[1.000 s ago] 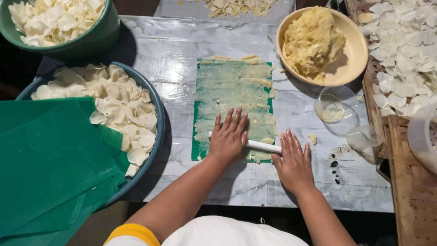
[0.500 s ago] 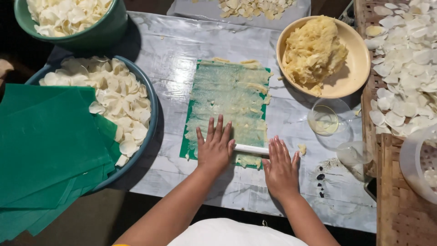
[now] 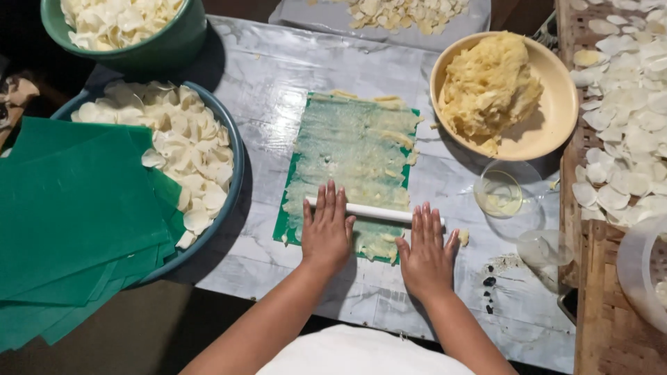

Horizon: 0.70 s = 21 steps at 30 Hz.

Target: Spreading yellow dough onto a mat and flattening it using a rolling pin

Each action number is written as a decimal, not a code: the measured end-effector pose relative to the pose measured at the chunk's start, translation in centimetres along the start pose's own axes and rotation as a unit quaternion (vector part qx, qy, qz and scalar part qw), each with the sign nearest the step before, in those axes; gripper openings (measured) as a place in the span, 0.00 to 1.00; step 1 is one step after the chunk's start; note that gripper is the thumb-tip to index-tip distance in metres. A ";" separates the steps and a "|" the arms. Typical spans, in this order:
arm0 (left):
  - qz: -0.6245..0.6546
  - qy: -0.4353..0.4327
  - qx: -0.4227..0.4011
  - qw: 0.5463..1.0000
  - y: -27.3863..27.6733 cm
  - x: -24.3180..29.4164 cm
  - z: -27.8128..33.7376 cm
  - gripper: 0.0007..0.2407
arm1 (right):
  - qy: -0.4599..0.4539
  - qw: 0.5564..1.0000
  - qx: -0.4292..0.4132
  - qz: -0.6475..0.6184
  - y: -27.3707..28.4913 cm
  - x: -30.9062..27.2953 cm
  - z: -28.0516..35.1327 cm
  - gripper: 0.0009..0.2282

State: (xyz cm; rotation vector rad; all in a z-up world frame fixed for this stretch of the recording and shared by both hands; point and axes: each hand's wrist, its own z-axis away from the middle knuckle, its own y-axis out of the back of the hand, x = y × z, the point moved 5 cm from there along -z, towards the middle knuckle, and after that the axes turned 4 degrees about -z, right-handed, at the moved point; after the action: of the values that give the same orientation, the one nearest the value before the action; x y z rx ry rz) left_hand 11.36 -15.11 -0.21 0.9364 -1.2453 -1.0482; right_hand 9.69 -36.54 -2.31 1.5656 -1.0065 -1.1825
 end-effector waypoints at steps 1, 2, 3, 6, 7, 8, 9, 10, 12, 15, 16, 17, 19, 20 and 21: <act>0.000 -0.001 -0.001 1.000 -0.1 -0.1 -0.7 0.27 | -0.002 1.000 -0.001 0.000 -0.4 0.4 -0.9 0.32; -0.013 -0.005 -0.011 1.000 -0.1 -0.2 -1.5 0.27 | -0.011 1.000 -0.021 0.010 -0.8 0.8 -1.8 0.32; -0.026 -0.013 -0.013 0.999 0.2 -0.2 -3.0 0.28 | -0.021 0.999 -0.035 0.021 -1.2 1.3 -3.5 0.32; -0.029 -0.014 -0.003 0.999 2.0 -0.1 -7.7 0.27 | -0.060 0.993 -0.079 0.065 -1.6 1.7 -8.0 0.32; -0.029 -0.016 -0.004 0.999 1.5 -0.5 -9.6 0.27 | -0.062 0.993 -0.080 0.065 -1.6 1.8 -9.3 0.32; -0.035 -0.011 -0.011 0.999 0.9 -0.9 -11.5 0.28 | -0.051 0.995 -0.059 0.063 -1.4 1.8 -10.6 0.32; -0.040 -0.007 -0.022 0.999 -0.1 -1.1 -13.0 0.29 | -0.043 0.996 -0.039 0.062 -1.4 2.0 -11.2 0.32; -0.041 -0.011 -0.026 0.999 0.8 -1.0 -12.3 0.29 | -0.048 0.996 -0.041 0.062 -0.3 1.2 -10.6 0.32; -0.038 -0.048 0.034 0.998 3.8 -0.3 -11.9 0.29 | -0.043 0.998 -0.033 0.029 2.4 -0.4 -10.9 0.32; -0.049 -0.095 0.022 0.994 3.1 -0.1 -7.2 0.27 | -0.073 0.995 -0.066 0.028 0.8 -0.4 -5.8 0.33; -0.048 -0.095 0.017 0.994 1.2 -0.6 -7.3 0.27 | -0.076 0.994 -0.071 0.028 0.9 -0.3 -5.9 0.33; -0.105 -0.108 0.100 0.983 0.2 -1.0 -7.3 0.27 | -0.067 0.994 -0.081 0.022 0.8 -0.4 -6.0 0.32; -0.162 -0.124 0.180 0.962 1.0 -0.9 -8.4 0.27 | -0.062 0.994 -0.094 0.014 0.3 -0.1 -7.6 0.33; -0.099 -0.106 0.072 0.987 1.9 -0.7 -10.0 0.26 | -0.061 0.994 -0.086 0.020 0.0 0.3 -9.1 0.33; -0.033 -0.087 -0.032 0.995 2.7 0.0 -11.7 0.26 | -0.060 0.995 -0.075 0.029 -0.1 1.1 -10.9 0.34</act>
State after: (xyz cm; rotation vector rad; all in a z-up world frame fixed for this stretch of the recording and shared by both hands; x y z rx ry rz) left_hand 23.29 -14.44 1.21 0.8558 -1.3217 -1.2370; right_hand 20.52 -35.54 -1.20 1.3531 -1.0078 -1.2938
